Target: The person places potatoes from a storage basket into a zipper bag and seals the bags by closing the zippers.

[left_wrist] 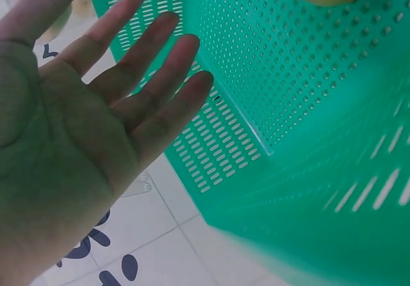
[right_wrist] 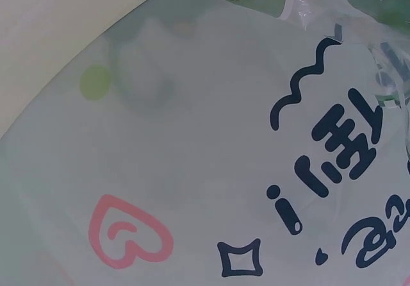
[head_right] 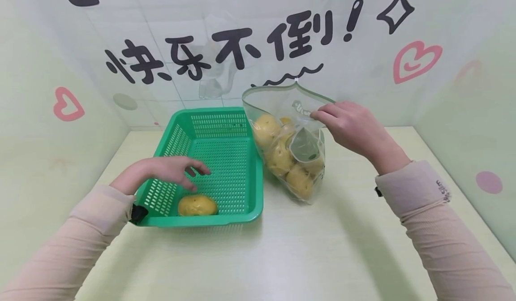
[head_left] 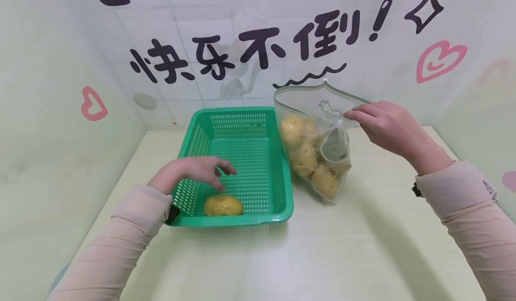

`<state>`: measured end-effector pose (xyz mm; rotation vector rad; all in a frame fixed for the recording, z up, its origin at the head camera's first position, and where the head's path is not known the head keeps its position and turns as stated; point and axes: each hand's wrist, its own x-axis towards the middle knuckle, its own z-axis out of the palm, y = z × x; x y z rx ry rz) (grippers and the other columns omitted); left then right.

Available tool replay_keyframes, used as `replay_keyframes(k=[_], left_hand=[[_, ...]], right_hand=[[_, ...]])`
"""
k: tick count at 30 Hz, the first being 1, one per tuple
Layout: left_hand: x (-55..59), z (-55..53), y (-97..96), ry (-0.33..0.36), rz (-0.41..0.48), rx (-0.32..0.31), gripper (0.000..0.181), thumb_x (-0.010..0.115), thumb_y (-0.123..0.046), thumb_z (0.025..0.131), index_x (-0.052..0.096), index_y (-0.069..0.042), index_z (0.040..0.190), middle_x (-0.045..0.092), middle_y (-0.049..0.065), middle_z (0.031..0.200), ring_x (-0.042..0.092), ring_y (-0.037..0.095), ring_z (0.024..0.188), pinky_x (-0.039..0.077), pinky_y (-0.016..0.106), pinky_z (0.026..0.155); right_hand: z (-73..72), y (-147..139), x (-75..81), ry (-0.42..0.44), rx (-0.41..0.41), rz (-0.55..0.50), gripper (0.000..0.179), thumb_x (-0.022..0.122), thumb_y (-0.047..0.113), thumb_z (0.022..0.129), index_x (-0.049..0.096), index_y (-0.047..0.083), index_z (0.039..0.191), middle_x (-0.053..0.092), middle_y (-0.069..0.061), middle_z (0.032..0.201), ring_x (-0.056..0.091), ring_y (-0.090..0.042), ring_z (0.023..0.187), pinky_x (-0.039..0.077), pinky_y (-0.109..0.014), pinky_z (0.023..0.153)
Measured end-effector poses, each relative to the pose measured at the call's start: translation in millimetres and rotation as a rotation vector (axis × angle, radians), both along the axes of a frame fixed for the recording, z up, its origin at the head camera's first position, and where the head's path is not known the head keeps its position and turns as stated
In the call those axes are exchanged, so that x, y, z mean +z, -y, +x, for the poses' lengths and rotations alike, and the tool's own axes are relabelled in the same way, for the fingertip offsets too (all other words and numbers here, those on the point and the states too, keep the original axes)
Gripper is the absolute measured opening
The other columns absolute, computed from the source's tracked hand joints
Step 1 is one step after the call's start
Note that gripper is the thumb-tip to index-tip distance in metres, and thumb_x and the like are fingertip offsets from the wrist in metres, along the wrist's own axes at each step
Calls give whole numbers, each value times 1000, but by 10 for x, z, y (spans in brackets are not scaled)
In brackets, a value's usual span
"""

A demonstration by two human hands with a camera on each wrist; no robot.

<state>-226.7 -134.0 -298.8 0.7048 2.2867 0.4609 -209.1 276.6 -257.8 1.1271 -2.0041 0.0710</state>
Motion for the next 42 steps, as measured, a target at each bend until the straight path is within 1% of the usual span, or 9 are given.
replay_keyframes(k=[7,10,15,21,28,34,42], left_hand=[[22,36,42,-1,-10,-19,56,66,-14,86,47,-3,138,47,16,144,41,41,133,42,50,106],[31,62,58,5,-19,-16,56,66,-15,86,47,-3,138,47,16,144,41,40,133,43,49,105],[21,89,83,3,-27,-10,57,66,-16,85,48,-4,138,48,14,143,41,41,133,44,50,104],[-2,138,126,5,-15,-5,56,67,-15,85,48,-3,137,48,15,143,42,44,132,45,50,103],[-64,205,176,-20,-36,18,55,69,-15,84,51,-5,135,49,17,140,45,43,128,46,50,101],[-143,227,179,-45,-21,31,56,71,-14,81,53,-6,134,51,15,138,48,40,126,46,49,101],[-236,260,170,-28,-6,43,55,72,-13,80,54,-6,132,51,14,139,49,37,124,49,46,97]], right_hand=[[-3,4,20,-2,-3,-3,29,66,-13,72,70,1,97,72,-14,84,64,-31,65,54,-44,59],[-9,6,17,-6,3,-4,29,66,-13,71,70,1,97,72,-14,84,63,-31,64,53,-43,58],[-15,2,11,-9,6,-2,29,66,-13,72,70,1,96,72,-14,84,63,-31,63,53,-43,57],[-12,6,6,-7,8,-4,29,66,-14,71,70,1,96,72,-13,84,62,-31,63,53,-42,57],[-11,7,3,-6,6,-6,30,65,-15,71,70,1,96,72,-13,83,62,-30,63,53,-42,57],[-25,23,-2,-11,12,-11,30,64,-14,71,70,2,96,72,-12,84,62,-30,63,53,-43,58],[-21,38,-6,-1,11,-6,31,65,-16,70,70,1,96,72,-12,84,62,-30,63,53,-42,58]])
